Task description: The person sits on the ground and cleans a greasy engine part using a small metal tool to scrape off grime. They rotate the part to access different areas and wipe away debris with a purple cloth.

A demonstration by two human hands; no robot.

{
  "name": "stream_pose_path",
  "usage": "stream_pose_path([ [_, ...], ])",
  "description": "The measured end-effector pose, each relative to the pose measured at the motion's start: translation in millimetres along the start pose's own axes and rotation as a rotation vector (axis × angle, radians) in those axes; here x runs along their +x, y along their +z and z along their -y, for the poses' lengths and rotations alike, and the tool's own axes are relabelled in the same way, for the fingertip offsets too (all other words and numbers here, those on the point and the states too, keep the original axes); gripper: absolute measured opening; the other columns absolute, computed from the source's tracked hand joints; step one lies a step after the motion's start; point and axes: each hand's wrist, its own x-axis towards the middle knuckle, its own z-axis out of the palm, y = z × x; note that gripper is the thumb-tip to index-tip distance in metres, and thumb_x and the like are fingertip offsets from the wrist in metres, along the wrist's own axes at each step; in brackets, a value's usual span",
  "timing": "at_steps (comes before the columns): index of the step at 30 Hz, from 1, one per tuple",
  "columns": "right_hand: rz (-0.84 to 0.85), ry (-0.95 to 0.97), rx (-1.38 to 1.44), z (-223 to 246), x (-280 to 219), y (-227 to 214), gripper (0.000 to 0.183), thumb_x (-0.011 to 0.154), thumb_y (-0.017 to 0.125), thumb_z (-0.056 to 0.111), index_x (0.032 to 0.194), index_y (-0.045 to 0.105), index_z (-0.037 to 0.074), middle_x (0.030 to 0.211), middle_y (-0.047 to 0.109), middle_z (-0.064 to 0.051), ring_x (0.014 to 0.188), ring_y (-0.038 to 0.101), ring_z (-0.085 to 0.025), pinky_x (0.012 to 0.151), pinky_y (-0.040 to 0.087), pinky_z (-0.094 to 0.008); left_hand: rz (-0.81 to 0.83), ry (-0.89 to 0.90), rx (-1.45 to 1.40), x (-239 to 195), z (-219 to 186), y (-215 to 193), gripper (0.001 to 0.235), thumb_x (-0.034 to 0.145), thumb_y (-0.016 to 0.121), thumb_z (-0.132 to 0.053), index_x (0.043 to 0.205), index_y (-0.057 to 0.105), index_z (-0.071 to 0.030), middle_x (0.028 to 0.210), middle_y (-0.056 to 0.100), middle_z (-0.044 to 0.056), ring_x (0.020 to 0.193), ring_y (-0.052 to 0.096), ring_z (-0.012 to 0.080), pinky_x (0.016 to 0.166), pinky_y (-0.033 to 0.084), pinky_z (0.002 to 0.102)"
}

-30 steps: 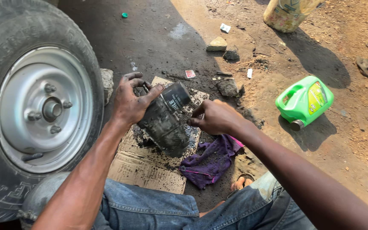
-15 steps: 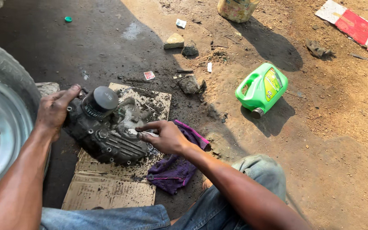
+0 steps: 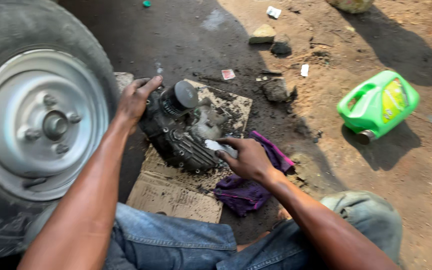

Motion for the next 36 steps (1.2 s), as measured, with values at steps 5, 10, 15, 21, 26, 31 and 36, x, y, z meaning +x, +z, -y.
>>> stream_pose_path([
  [5, -0.060, -0.149, 0.152, 13, 4, 21, 0.039, 0.092, 0.068, 0.033, 0.127, 0.069, 0.017, 0.110, 0.075, -0.014, 0.088, 0.075, -0.026, 0.083, 0.056, -0.042, 0.086, -0.178, -0.219, -4, 6, -14, 0.071, 0.080, 0.069, -0.050, 0.121, 0.062, 0.008, 0.105, 0.070, 0.021, 0.092, 0.071, 0.0287, 0.082, 0.060, 0.039],
  [10, 0.041, 0.021, 0.093, 36, 16, 23, 0.034, 0.092, 0.063, 0.030, 0.125, 0.070, 0.023, 0.105, 0.078, -0.011, 0.068, 0.071, -0.027, 0.077, 0.060, -0.042, 0.158, -0.163, -0.294, -1, 5, -13, 0.062, 0.082, 0.070, -0.043, 0.118, 0.062, 0.007, 0.097, 0.070, 0.017, 0.079, 0.072, 0.0227, 0.071, 0.063, 0.036],
  [15, -0.013, -0.095, 0.197, 27, 38, 32, 0.029, 0.091, 0.067, 0.030, 0.117, 0.075, 0.020, 0.106, 0.077, -0.012, 0.064, 0.072, -0.014, 0.069, 0.060, -0.032, 0.110, -0.169, -0.297, -1, 2, -11, 0.063, 0.081, 0.069, -0.043, 0.122, 0.060, 0.005, 0.099, 0.070, 0.015, 0.081, 0.072, 0.0200, 0.075, 0.062, 0.035],
  [21, -0.063, 0.002, -0.044, 12, 46, 25, 0.029, 0.095, 0.063, 0.034, 0.120, 0.073, 0.023, 0.082, 0.077, -0.009, 0.046, 0.051, -0.015, 0.043, 0.042, -0.032, 0.103, -0.200, -0.158, -3, -1, -9, 0.073, 0.078, 0.062, -0.051, 0.125, 0.059, 0.005, 0.098, 0.070, 0.019, 0.082, 0.074, 0.0269, 0.075, 0.064, 0.037],
  [26, -0.359, -0.217, -0.306, 27, 48, 18, 0.031, 0.096, 0.058, 0.028, 0.122, 0.072, 0.018, 0.066, 0.067, -0.007, 0.041, 0.047, -0.014, 0.036, 0.037, -0.033, 0.092, -0.168, -0.132, -2, -3, -5, 0.082, 0.076, 0.065, -0.051, 0.128, 0.055, 0.011, 0.101, 0.069, 0.025, 0.085, 0.075, 0.0307, 0.076, 0.064, 0.038],
  [31, -0.392, -0.206, -0.443, 53, 56, 28, 0.032, 0.102, 0.049, 0.020, 0.125, 0.069, 0.011, 0.061, 0.063, -0.011, 0.032, 0.043, -0.013, 0.025, 0.036, -0.030, 0.086, -0.150, -0.132, -6, -8, -3, 0.088, 0.075, 0.066, -0.052, 0.132, 0.050, 0.013, 0.109, 0.066, 0.030, 0.090, 0.074, 0.0322, 0.078, 0.064, 0.039],
  [36, -0.081, 0.003, -0.333, 66, 48, 25, 0.033, 0.100, 0.045, 0.014, 0.119, 0.072, 0.017, 0.058, 0.065, -0.009, 0.039, 0.048, -0.015, 0.034, 0.038, -0.033, 0.081, -0.131, -0.137, -7, -13, -1, 0.098, 0.071, 0.067, -0.053, 0.137, 0.043, 0.015, 0.117, 0.062, 0.035, 0.098, 0.074, 0.0379, 0.080, 0.065, 0.041],
])
